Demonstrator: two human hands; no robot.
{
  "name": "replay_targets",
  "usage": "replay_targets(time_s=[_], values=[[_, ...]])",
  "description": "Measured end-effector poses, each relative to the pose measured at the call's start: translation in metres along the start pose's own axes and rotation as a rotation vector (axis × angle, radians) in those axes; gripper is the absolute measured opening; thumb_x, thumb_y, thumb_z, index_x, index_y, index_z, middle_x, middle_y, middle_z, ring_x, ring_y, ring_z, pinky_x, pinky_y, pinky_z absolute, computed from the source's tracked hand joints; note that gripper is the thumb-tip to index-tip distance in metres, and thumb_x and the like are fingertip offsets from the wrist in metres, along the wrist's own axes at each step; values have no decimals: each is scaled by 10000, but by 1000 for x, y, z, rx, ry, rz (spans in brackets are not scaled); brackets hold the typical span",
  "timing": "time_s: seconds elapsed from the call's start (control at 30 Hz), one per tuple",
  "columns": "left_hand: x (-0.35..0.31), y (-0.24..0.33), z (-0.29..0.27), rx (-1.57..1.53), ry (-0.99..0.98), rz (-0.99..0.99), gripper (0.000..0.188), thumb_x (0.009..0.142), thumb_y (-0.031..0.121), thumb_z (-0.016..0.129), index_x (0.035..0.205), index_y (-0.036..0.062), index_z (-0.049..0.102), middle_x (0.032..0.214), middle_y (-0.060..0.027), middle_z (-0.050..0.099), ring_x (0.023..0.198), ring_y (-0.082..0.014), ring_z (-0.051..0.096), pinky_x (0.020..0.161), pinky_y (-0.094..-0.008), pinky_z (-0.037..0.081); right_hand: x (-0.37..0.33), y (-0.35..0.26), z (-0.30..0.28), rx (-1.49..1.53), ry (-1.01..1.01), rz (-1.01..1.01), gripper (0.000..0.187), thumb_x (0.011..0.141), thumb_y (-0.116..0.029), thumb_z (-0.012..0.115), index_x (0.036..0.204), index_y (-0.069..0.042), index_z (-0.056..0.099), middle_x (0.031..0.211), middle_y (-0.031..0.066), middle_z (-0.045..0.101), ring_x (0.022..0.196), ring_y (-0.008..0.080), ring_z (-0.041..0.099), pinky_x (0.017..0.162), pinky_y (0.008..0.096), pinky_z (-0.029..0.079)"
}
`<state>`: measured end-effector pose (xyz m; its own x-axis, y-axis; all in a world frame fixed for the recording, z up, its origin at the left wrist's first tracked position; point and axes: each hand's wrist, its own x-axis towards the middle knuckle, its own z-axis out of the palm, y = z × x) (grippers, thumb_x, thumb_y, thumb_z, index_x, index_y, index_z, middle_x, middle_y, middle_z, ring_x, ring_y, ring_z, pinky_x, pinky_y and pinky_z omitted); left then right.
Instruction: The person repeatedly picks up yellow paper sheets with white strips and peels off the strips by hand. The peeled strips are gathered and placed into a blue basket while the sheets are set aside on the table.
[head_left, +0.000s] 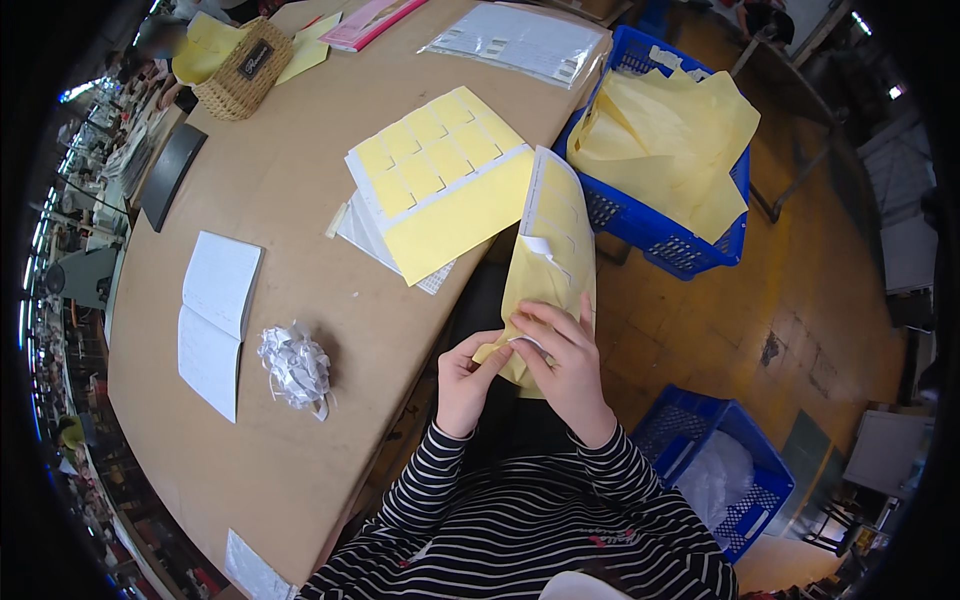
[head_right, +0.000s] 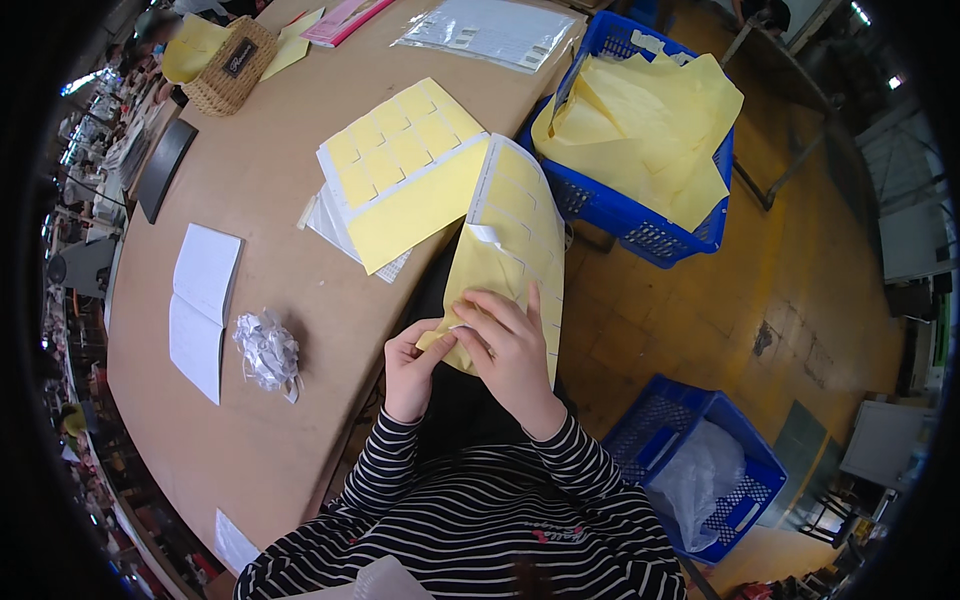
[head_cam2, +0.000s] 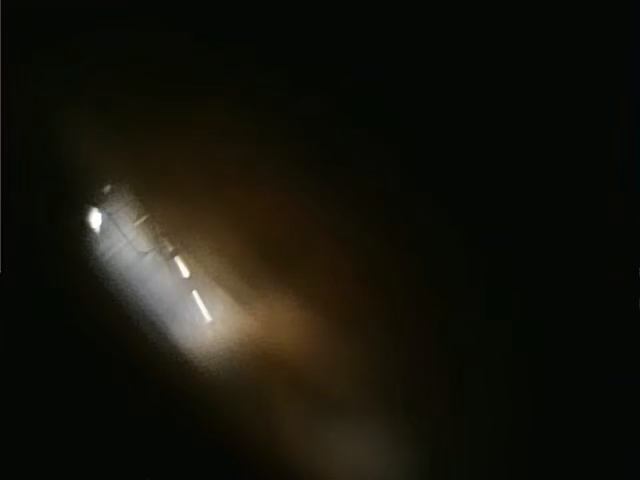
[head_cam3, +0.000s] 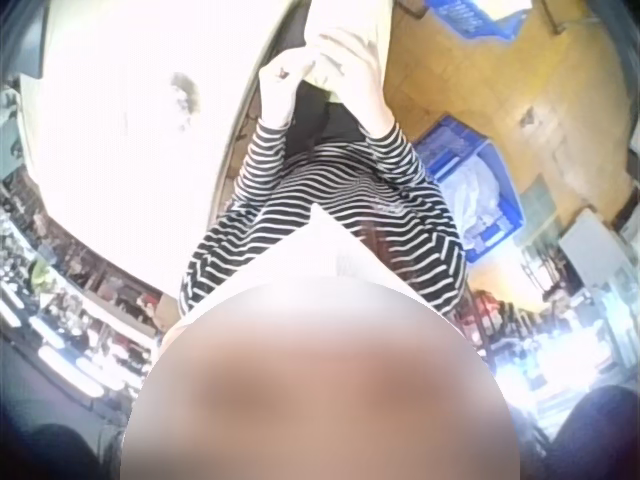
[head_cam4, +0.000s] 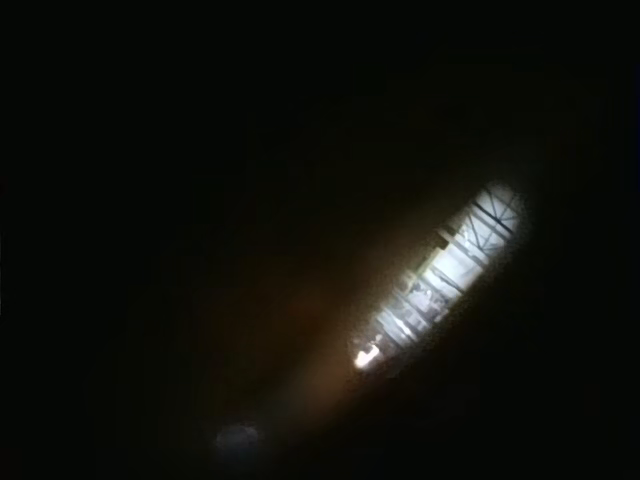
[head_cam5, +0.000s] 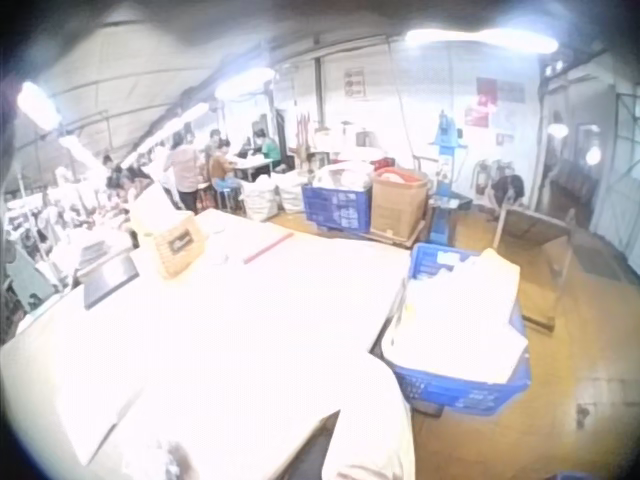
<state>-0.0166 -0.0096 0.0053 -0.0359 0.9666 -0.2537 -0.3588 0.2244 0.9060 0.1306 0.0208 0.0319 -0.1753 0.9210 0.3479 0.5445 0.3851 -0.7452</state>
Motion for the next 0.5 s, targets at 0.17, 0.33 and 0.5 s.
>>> replay_targets(time_s=[0.17, 0.33, 0.5], values=[[-3, -8, -2, -34, 2, -11, 206, 919, 46, 668, 1103, -46, 668, 918, -34, 693, 829, -51, 607, 747, -196, 475, -11, 8, 0, 63, 76, -19, 130, 780, -56, 754, 903, -44, 715, 1001, 58, 697, 999, 226, 667, 1151, 511, 271], [-1, -4, 3, -173, 123, -12, 151, 971, 124, 614, 1021, -17, 634, 906, -21, 668, 803, -63, 599, 767, -218, 471, -20, 22, -12, 476, 123, 184, 70, 864, -32, 677, 930, -22, 659, 974, 99, 697, 984, 207, 658, 1132, 499, 325], [12, 4, -19, -137, 294, -48, 158, 1006, 180, 564, 1040, 26, 578, 904, -9, 643, 765, -58, 603, 670, -203, 488, -25, 55, -47, 1070, 601, 552, 105, 993, -114, 546, 1041, -33, 593, 914, 79, 674, 866, 146, 631, 952, 382, 490]])
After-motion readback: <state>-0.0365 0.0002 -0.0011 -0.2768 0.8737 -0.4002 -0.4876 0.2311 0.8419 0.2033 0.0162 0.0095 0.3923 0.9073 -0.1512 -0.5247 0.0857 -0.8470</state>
